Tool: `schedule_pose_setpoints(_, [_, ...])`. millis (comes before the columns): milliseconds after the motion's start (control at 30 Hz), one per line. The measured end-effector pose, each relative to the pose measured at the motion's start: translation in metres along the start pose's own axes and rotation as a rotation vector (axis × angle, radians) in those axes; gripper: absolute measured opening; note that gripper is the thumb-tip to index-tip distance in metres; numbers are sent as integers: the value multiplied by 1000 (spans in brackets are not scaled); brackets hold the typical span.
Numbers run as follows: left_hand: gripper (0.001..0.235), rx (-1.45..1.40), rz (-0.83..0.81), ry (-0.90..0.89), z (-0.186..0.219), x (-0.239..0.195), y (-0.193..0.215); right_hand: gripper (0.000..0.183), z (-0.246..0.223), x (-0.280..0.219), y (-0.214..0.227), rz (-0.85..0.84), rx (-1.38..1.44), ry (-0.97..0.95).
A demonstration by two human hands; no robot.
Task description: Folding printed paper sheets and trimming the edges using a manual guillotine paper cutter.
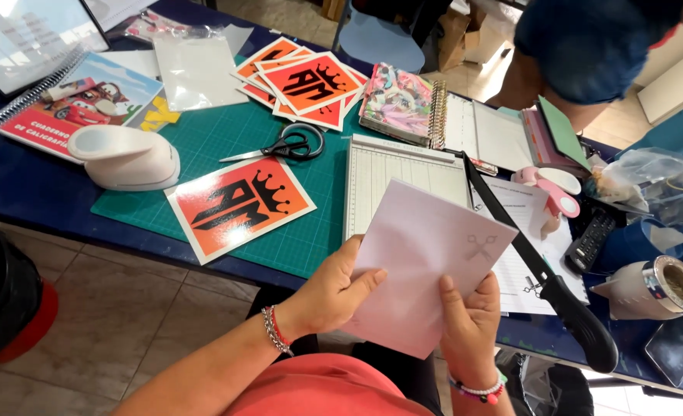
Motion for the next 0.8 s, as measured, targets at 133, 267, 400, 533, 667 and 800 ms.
schedule_pose_setpoints(133, [36, 135, 7, -34, -2, -2, 5, 33, 1, -3, 39, 5, -185, 182])
schedule_pose_setpoints(267, [51, -144, 271, 311, -19, -8, 19, 12, -53, -25, -16, -16, -501, 897])
schedule_pose_setpoints(400, [103, -985, -260, 658, -9, -17, 9, 18, -75, -29, -45, -749, -626, 837])
schedule_pose_setpoints(533, [38, -720, -66, 530, -49, -27, 5, 22, -39, -21, -19, -822, -663, 739])
schedule_pose_setpoints(667, [43, -386, -7, 240, -49, -27, 8, 54, 1, -5, 24, -152, -242, 23])
schedule_pose_setpoints(800, [53, 86, -26, 306, -66, -29, -1, 46, 29, -6, 47, 77, -175, -161])
Point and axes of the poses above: each hand's wrist, its own x-axis towards the middle knuckle, its own y-axis out of the back of the hand, z = x × y, the point moved 4 cm from there along x, towards the middle knuckle, and after that the axes turned 15 degrees about x, right-handed, at the moved point
